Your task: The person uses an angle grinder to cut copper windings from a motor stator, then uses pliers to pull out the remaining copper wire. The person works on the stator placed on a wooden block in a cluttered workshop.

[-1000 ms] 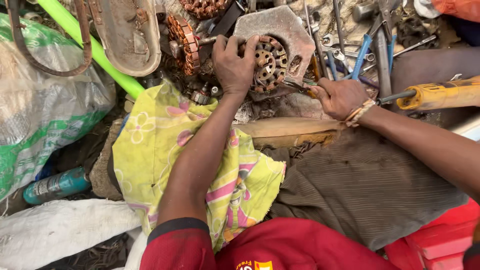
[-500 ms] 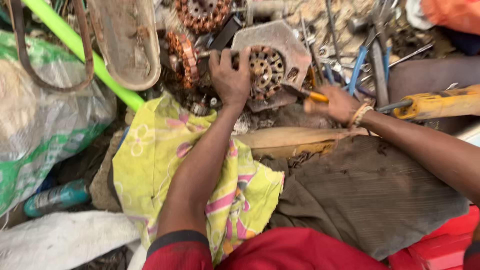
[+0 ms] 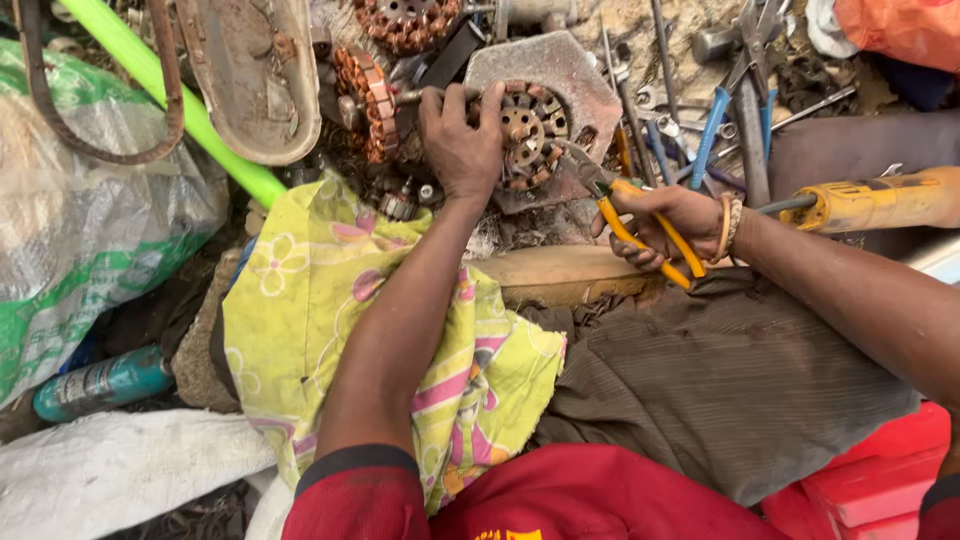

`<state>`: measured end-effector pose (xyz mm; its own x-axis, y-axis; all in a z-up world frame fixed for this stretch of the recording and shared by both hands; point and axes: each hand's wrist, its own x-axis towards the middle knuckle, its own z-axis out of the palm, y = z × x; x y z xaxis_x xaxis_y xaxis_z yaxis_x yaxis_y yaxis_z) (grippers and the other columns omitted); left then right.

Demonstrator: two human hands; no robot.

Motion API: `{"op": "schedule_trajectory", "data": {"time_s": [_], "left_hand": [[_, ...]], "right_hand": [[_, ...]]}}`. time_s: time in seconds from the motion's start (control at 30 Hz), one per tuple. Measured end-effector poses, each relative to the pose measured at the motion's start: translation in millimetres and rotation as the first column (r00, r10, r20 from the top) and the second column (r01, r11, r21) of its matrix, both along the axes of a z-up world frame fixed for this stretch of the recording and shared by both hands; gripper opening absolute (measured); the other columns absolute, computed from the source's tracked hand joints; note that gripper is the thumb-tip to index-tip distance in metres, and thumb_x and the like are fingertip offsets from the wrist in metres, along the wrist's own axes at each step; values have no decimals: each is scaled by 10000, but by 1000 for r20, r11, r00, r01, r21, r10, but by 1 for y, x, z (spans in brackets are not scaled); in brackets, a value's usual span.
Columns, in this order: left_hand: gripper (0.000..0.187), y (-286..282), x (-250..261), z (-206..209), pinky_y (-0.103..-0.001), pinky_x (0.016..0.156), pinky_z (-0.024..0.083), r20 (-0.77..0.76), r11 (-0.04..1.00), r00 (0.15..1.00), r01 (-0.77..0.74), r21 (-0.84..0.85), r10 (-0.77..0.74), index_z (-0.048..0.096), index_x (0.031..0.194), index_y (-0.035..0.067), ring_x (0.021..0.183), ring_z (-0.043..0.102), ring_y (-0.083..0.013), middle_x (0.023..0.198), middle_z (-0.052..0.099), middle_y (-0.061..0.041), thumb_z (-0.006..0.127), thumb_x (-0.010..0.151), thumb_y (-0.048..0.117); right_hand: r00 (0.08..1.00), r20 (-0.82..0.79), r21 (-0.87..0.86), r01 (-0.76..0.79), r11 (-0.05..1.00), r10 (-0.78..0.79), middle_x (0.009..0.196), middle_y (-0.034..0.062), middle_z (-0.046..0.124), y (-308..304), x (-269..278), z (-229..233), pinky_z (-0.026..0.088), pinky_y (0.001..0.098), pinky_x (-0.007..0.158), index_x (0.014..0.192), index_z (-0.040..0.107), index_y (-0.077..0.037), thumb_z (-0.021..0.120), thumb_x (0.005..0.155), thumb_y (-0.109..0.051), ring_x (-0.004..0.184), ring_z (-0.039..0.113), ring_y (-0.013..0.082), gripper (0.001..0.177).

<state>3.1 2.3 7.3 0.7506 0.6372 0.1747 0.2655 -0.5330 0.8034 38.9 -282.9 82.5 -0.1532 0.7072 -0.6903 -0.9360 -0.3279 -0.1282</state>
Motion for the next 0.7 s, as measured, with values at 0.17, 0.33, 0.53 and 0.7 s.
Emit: {"op": "schedule_trajectory", "data": {"time_s": [0.17, 0.33, 0.53, 0.7], "left_hand": [[418, 0, 3, -8, -434, 788, 487, 74, 998, 997, 8, 61, -13, 647, 886, 70, 953, 565, -279, 973, 525, -85, 728, 938, 477], [422, 3, 6, -11, -448, 806, 490, -4, 998, 999, 34, 58, -34, 649, 868, 72, 912, 566, -260, 933, 535, -75, 729, 931, 481], [440, 6, 9, -13, -442, 773, 497, -23, 993, 997, 75, 86, -73, 639, 866, 63, 894, 565, -242, 946, 527, -83, 725, 916, 492], [404, 9, 21, 7, -385, 717, 584, 58, 954, 998, 27, -300, -10, 662, 918, 83, 847, 623, -219, 967, 592, -89, 682, 904, 486]], "right_hand": [[107, 621, -771, -93, 630, 777, 775, 136, 643, 11, -24, 3, 484, 370, 554, 1143, 620, -46, 604, 850, -149, 579, 580, 206, 311], [-551, 280, -920, 81, 384, 786, 777, 154, 588, 4, -21, 17, 518, 387, 386, 1130, 571, 12, 429, 1091, -222, 532, 598, 231, 277], [-919, -87, -854, 268, 446, 386, 760, 100, 596, 16, -15, 69, 495, 367, 509, 1156, 597, -9, 429, 1156, -352, 607, 568, 180, 382], [-558, 272, -838, 263, 478, 784, 766, 76, 578, 28, -22, 110, 492, 409, 512, 1020, 623, -40, 566, 915, -226, 567, 560, 202, 222]]}}
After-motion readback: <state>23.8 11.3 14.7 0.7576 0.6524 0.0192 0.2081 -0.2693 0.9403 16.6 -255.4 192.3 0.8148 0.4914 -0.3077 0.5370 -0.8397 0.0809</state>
